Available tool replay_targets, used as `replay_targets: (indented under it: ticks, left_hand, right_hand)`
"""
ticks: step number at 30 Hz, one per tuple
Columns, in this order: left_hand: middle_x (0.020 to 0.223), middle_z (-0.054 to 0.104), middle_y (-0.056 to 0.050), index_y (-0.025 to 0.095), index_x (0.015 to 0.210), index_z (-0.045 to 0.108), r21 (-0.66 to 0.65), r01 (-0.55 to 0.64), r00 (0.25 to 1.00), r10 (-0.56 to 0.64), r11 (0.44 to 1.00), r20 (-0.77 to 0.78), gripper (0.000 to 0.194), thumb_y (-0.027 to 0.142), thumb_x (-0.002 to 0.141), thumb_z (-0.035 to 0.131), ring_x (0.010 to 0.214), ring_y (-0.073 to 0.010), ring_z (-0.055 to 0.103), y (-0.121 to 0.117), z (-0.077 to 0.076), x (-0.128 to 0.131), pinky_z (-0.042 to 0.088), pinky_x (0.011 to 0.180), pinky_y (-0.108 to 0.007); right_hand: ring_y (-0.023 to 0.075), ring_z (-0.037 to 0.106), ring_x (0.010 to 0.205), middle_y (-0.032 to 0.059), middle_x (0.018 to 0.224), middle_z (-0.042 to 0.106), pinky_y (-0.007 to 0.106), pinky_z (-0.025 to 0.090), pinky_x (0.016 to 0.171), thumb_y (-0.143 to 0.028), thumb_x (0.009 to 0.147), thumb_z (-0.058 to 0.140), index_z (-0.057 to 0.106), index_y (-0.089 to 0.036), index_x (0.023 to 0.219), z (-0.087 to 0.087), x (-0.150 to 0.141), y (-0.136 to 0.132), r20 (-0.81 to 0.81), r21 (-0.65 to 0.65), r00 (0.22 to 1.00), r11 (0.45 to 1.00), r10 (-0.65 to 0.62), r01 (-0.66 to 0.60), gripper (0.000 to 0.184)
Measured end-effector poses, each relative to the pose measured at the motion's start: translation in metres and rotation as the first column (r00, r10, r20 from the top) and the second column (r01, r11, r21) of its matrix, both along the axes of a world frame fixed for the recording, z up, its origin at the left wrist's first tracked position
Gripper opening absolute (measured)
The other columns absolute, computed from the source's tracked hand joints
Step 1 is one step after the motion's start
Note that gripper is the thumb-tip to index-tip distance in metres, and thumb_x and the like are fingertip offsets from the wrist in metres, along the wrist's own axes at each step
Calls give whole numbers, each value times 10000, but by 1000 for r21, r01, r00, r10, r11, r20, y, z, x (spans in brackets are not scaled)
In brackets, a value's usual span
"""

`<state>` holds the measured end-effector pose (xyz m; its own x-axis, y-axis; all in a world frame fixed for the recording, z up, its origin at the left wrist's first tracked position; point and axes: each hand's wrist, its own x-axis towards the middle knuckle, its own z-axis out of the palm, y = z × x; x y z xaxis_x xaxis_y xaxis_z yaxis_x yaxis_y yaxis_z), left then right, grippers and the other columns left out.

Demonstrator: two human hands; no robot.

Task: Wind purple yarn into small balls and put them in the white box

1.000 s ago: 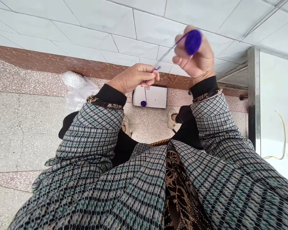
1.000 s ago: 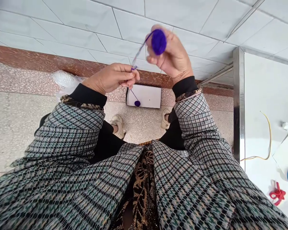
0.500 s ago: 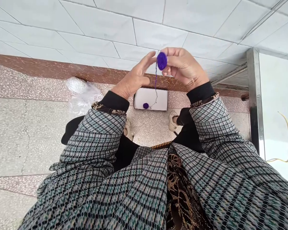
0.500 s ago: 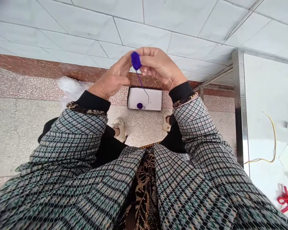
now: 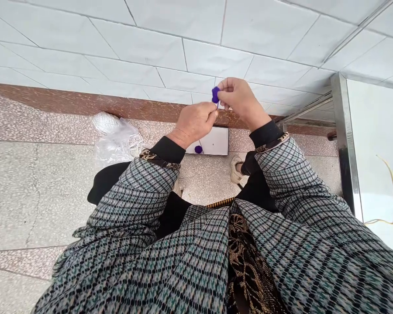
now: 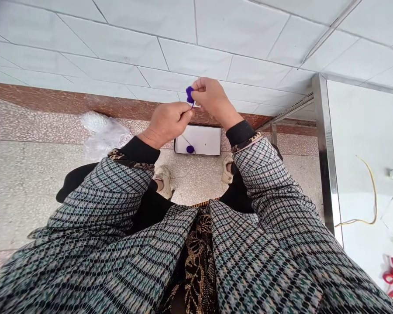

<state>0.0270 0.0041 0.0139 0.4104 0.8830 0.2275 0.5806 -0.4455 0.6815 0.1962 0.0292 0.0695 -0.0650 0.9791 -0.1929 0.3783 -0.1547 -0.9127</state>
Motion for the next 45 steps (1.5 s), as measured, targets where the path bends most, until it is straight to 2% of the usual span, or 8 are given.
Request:
replay_targets:
  ticks: [3, 10, 13, 17, 22, 27, 40, 45]
  left_hand:
    - [812, 689, -56, 233, 775, 590, 43, -51, 994, 46, 998, 95, 221, 300, 966, 680, 861, -245, 671, 9, 4, -11, 552, 847, -404]
    - [759, 609, 3, 249, 857, 581, -168, 37, 853, 56, 985, 519, 417, 610, 976, 752, 749, -158, 556, 32, -13, -12, 521, 719, -353]
    - [819, 610, 6, 248, 913, 558, -169, 39, 856, 54, 985, 515, 542, 773, 1015, 646, 807, -141, 547, 32, -14, -11, 508, 729, -347]
    - [959, 666, -7, 257, 1026, 592, -131, -103, 927, 143, 986, 346, 470, 696, 1139, 470, 945, -145, 600, 22, -6, -13, 539, 822, -370]
    - [1053, 714, -90, 271, 1166, 697, -15, -154, 979, 154, 988, 133, 216, 434, 1108, 568, 1125, -288, 674, 10, 3, -14, 557, 910, -434]
    - [1017, 734, -74, 239, 1011, 698, -40, -183, 973, 187, 982, 138, 148, 284, 1064, 568, 991, -239, 662, 13, 3, -16, 563, 965, -395]
    - [842, 684, -51, 230, 934, 655, -153, -134, 973, 159, 979, 166, 385, 386, 1168, 391, 910, -227, 675, 16, -9, -13, 530, 867, -354]
    - [945, 724, -88, 238, 859, 631, -61, -6, 1000, 5, 998, -21, 236, 312, 1070, 558, 990, -273, 679, 11, 1, -13, 517, 923, -428]
  right_hand:
    - [117, 510, 602, -28, 629, 576, 209, 426, 563, 139, 855, 660, 621, -167, 708, 8, 1, -6, 144, -69, 978, 988, 150, -141, 342]
    - [64, 475, 528, -45, 623, 577, 119, 419, 479, 28, 967, 724, 666, -136, 816, 11, 5, -9, -384, -346, 887, 851, 256, -396, 230]
    - [53, 461, 522, -53, 629, 546, 99, 427, 462, -10, 985, 741, 640, -133, 807, -1, 3, -5, -580, -344, 801, 846, 151, -408, 239]
    - [63, 534, 576, -36, 701, 597, 92, 517, 539, -17, 992, 755, 632, -160, 818, -9, -7, -3, -684, -326, 724, 926, -94, -189, 256]
    - [77, 614, 637, -32, 743, 650, 118, 578, 641, -39, 955, 823, 618, -181, 817, -14, -23, -4, -651, -310, 720, 950, -242, 39, 285]
    - [86, 604, 610, -72, 714, 615, 144, 568, 622, -50, 875, 885, 590, -218, 890, -19, -30, -5, -593, -255, 774, 964, -222, 81, 339]
    - [116, 641, 683, -36, 737, 627, 187, 591, 674, -23, 944, 703, 624, -213, 846, -13, -31, -1, -320, 38, 942, 992, -101, 119, 228]
    - [123, 559, 624, -36, 703, 603, 190, 523, 590, 75, 878, 705, 599, -232, 742, -14, -17, 9, -87, 131, 994, 988, -72, 83, 352]
